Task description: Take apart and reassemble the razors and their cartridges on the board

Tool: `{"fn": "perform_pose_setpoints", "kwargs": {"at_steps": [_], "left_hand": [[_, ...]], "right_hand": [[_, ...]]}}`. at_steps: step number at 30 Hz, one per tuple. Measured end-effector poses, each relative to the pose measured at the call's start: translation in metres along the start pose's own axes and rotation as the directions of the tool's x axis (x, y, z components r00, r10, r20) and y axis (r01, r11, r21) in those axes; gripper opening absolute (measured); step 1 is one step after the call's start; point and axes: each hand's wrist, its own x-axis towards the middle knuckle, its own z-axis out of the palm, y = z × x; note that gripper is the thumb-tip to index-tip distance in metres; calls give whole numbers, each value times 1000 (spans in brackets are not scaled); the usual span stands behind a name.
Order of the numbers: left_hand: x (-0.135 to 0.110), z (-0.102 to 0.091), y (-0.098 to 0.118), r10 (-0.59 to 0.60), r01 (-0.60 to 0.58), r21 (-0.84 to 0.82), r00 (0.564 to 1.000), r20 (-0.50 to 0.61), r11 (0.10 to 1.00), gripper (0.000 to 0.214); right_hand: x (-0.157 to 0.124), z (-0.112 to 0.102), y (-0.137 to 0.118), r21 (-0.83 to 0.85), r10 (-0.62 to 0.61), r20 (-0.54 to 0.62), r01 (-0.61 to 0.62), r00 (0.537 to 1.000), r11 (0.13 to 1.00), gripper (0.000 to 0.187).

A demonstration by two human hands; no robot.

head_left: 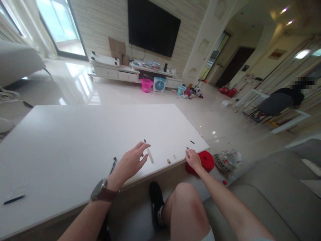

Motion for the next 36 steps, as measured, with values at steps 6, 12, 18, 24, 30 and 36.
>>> {"fn": "perform_pose_setpoints", "kwargs": {"at_steps": [6,12,18,24,30,36], "left_hand": [[-5,-6,-11,-33,33,-33,999,-19,999,28],[-9,-13,-23,-65,65,-21,998,-2,998,28],[-11,-11,-32,-93,93,-12,996,12,996,28],[-12,-9,-34,-105,105,-23,994,18,994,27],[-11,-10,-36,-108,109,-30,994,28,994,28],[-14,-23,-37,-168,167,-56,986,-12,984,27]], "right_hand": [[13,0,15,-39,58,2,-58,998,998,36],[33,2,29,-57,87,45,-84,995,995,39],[52,3,35,-43,57,85,-53,995,998,37],[68,-1,46,-25,34,120,-31,992,999,37],[69,-9,43,-11,82,109,-81,991,997,31],[55,-32,6,55,12,113,-18,994,998,25]]}}
